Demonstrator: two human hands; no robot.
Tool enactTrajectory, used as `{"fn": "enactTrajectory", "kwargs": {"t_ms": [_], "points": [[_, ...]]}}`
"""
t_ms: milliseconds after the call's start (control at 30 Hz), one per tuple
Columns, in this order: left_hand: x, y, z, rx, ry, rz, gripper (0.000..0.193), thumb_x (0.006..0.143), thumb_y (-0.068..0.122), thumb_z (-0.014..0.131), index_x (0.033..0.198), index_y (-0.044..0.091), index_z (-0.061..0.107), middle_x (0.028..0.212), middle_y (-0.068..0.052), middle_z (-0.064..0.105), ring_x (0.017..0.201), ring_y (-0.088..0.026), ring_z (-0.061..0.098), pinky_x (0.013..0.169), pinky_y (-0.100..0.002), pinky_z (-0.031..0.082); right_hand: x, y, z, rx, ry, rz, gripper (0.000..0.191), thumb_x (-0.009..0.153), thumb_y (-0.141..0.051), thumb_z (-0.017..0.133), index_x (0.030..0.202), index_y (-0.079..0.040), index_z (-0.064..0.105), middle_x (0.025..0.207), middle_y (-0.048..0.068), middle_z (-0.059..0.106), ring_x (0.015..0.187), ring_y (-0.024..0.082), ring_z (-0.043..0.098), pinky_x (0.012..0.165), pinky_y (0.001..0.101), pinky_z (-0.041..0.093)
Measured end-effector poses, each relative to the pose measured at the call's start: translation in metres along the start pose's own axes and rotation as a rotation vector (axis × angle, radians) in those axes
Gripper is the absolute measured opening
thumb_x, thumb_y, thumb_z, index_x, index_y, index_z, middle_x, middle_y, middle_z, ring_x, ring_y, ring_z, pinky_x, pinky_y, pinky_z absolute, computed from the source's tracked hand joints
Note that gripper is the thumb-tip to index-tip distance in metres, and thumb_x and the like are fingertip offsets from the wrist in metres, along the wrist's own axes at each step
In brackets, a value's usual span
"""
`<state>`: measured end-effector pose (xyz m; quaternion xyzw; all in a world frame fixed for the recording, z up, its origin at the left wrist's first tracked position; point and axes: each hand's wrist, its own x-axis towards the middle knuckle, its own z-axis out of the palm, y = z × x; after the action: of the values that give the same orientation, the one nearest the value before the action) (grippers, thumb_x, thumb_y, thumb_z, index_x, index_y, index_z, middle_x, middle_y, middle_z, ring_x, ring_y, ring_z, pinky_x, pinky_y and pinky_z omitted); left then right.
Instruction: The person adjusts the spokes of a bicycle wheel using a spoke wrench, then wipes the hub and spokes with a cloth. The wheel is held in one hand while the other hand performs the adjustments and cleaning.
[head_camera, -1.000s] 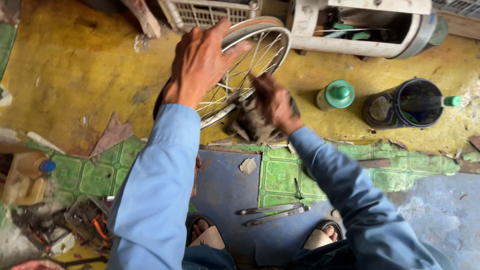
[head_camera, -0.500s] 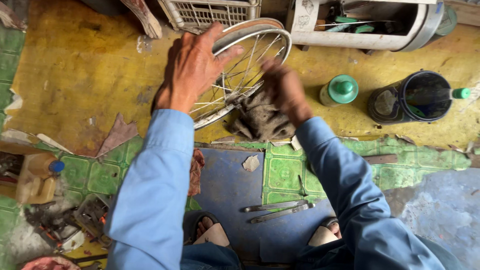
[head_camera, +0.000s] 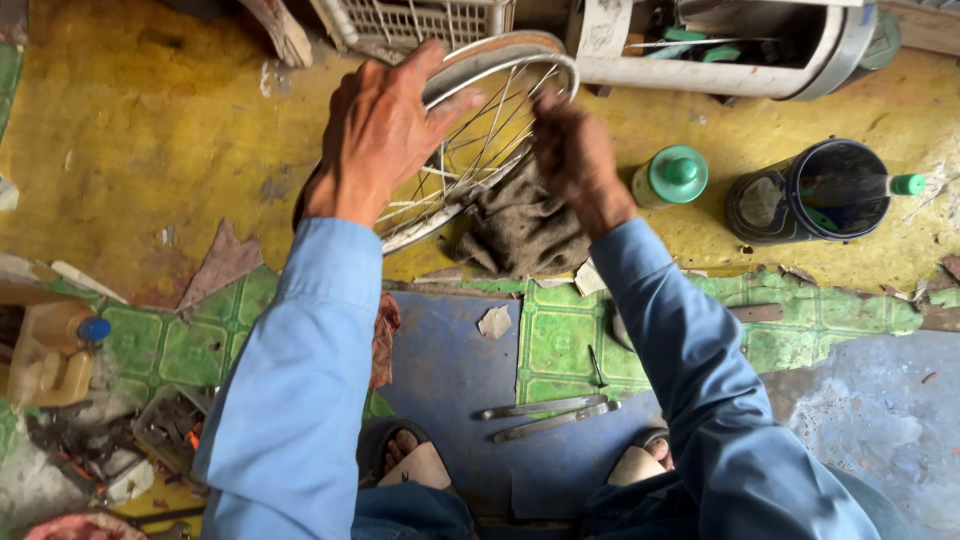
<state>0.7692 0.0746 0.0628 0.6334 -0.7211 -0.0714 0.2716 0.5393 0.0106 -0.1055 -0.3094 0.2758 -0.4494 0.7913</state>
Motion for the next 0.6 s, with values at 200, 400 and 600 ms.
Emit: {"fn": "enactTrajectory", "kwargs": {"t_ms": [200,400,600], "points": [[-0.001,0.003,-0.006,0.026,-0.179,-0.111,0.05,0.099,0.061,0.066,0.124,0.018,0.065,0.096,-0.02,0.073,0.087,-0.038,0.068,0.076,-0.054,0.053,-0.024,0.007,0.03,-0.349,0.245,0.164,0.024,0.101,-0.019,0.063,0.118,-0.004,0.07,0.082,0.003,0.066,0.062,0.012,0.054,0.053,0.0269,0.045],[-0.002,0.006,-0.007,0.035,-0.04,-0.014,0.046,0.096,0.058,0.072,0.114,0.016,0.068,0.088,-0.021,0.069,0.08,-0.039,0.068,0.065,-0.054,0.053,-0.037,-0.002,0.036,-1.17,0.197,-0.734,0.022,0.106,-0.011,0.063,0.126,-0.006,0.07,0.103,0.005,0.07,0.085,0.014,0.068,0.071,0.0306,0.058],[-0.002,-0.005,0.001,0.032,0.05,0.079,0.046,0.098,0.058,0.072,0.113,0.015,0.066,0.096,-0.015,0.075,0.087,-0.041,0.067,0.071,-0.055,0.053,-0.038,-0.013,0.034,-1.456,0.235,-0.952,0.023,0.108,-0.004,0.061,0.13,-0.004,0.067,0.093,0.01,0.061,0.066,0.018,0.055,0.054,0.0342,0.048]]}}
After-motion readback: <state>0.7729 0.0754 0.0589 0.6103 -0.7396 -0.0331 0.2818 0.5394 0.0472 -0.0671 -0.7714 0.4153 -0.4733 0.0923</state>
